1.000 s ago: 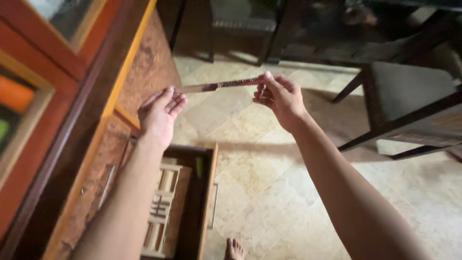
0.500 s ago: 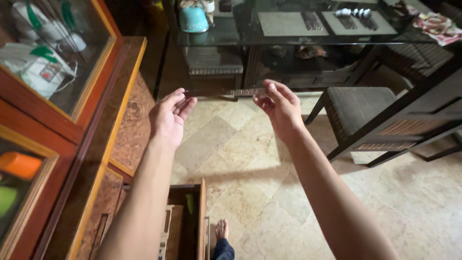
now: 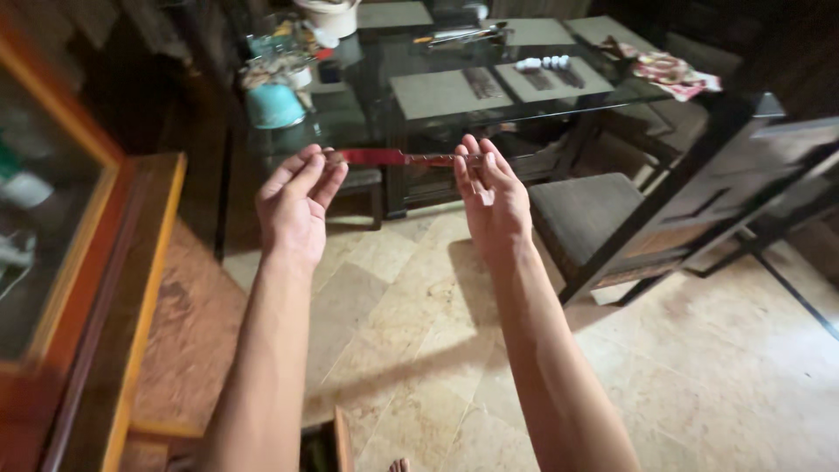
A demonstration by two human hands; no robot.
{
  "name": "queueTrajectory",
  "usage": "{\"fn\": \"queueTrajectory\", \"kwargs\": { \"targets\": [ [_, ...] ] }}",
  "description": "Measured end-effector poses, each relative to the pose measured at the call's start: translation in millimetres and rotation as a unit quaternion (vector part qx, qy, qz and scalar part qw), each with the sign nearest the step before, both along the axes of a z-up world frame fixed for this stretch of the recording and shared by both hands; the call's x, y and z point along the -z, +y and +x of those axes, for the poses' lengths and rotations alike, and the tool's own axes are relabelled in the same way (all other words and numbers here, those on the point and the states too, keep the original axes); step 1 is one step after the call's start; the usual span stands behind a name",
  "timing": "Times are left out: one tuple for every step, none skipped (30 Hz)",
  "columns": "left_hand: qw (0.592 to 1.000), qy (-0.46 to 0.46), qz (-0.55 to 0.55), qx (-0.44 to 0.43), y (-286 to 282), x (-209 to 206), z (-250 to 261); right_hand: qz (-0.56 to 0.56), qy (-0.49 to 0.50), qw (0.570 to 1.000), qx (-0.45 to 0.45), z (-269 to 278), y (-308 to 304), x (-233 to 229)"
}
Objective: The person repeatedly retrieves knives and spoons from a wooden cutlery drawer and places them on placemats on a glass dining table. The person also briefly handles a cloth and places it in the drawer. The task involves arranging cutlery on the table.
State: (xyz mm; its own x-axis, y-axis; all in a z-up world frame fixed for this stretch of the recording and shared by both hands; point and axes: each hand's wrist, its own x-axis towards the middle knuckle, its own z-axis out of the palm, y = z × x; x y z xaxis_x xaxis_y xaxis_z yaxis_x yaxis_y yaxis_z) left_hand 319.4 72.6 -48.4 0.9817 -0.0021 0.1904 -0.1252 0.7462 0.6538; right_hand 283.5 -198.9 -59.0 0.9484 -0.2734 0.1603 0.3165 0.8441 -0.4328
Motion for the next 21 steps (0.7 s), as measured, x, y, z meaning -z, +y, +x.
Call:
{"fn": "queueTrajectory", "kwargs": {
  "targets": [
    [1.000, -0.009, -0.005, 0.006, -9, -6, 9, 0.003, -0.018, 1.000, -0.003, 7, -8, -3],
    [1.000, -0.016, -0.008, 0.010, -16, -9, 17, 0.008, -0.036, 0.999, -0.010, 12, -13, -2],
    [1.000, -0.024, -0.011, 0.013, -22, -11, 24, -0.005, -0.040, 0.999, 0.003, 15, -20, -1],
    [0.999, -0.028, -0.006, 0.025, -28, -13, 32, -0.018, -0.047, 0.999, 0.015, 18, -27, -3],
    [0.999, -0.032, -0.002, 0.038, -34, -14, 39, -0.030, -0.053, 0.998, 0.026, 21, -31, -6],
    [0.998, -0.031, 0.003, 0.052, -40, -14, 43, -0.040, -0.045, 0.998, 0.036, 20, -34, -6],
    [0.998, -0.024, 0.005, 0.057, -44, -13, 47, -0.049, -0.036, 0.997, 0.046, 19, -37, -7],
    [0.998, -0.018, 0.005, 0.062, -50, -10, 52, -0.060, -0.029, 0.996, 0.057, 17, -42, -9],
    [0.998, -0.012, 0.005, 0.068, -56, -7, 58, -0.079, -0.020, 0.994, 0.072, 15, -45, -9],
    [0.997, -0.009, 0.005, 0.074, -62, -4, 62, -0.099, -0.011, 0.991, 0.086, 13, -48, -9],
    [0.997, -0.007, 0.005, 0.079, -68, 0, 67, -0.117, -0.001, 0.988, 0.099, 12, -52, -8],
    [0.997, -0.002, 0.007, 0.082, -73, 5, 71, -0.123, 0.004, 0.986, 0.109, 12, -55, -7],
    [0.996, 0.006, -0.004, 0.089, -81, 11, 77, -0.128, 0.009, 0.985, 0.119, 13, -59, -4],
    [0.995, 0.013, -0.015, 0.094, -91, 16, 84, -0.134, 0.013, 0.983, 0.127, 16, -65, -2],
    [0.995, 0.020, -0.027, 0.098, -101, 21, 90, -0.131, 0.022, 0.982, 0.136, 19, -71, 2],
    [0.995, 0.021, -0.027, 0.098, -110, 25, 98, -0.131, 0.028, 0.980, 0.145, 23, -78, 5],
    [0.995, 0.023, -0.028, 0.098, -119, 29, 105, -0.130, 0.034, 0.979, 0.153, 28, -86, 9],
    [0.995, 0.023, -0.029, 0.096, -129, 33, 114, -0.136, 0.028, 0.978, 0.153, 35, -95, 11],
    [0.995, 0.024, -0.030, 0.094, -140, 34, 126, -0.143, 0.023, 0.978, 0.153, 44, -105, 14],
    [0.995, 0.029, -0.030, 0.089, -149, 36, 136, -0.148, 0.020, 0.977, 0.150, 51, -113, 18],
    [0.995, 0.034, -0.030, 0.084, -158, 37, 145, -0.162, 0.035, 0.974, 0.152, 59, -122, 19]
  ]
}}
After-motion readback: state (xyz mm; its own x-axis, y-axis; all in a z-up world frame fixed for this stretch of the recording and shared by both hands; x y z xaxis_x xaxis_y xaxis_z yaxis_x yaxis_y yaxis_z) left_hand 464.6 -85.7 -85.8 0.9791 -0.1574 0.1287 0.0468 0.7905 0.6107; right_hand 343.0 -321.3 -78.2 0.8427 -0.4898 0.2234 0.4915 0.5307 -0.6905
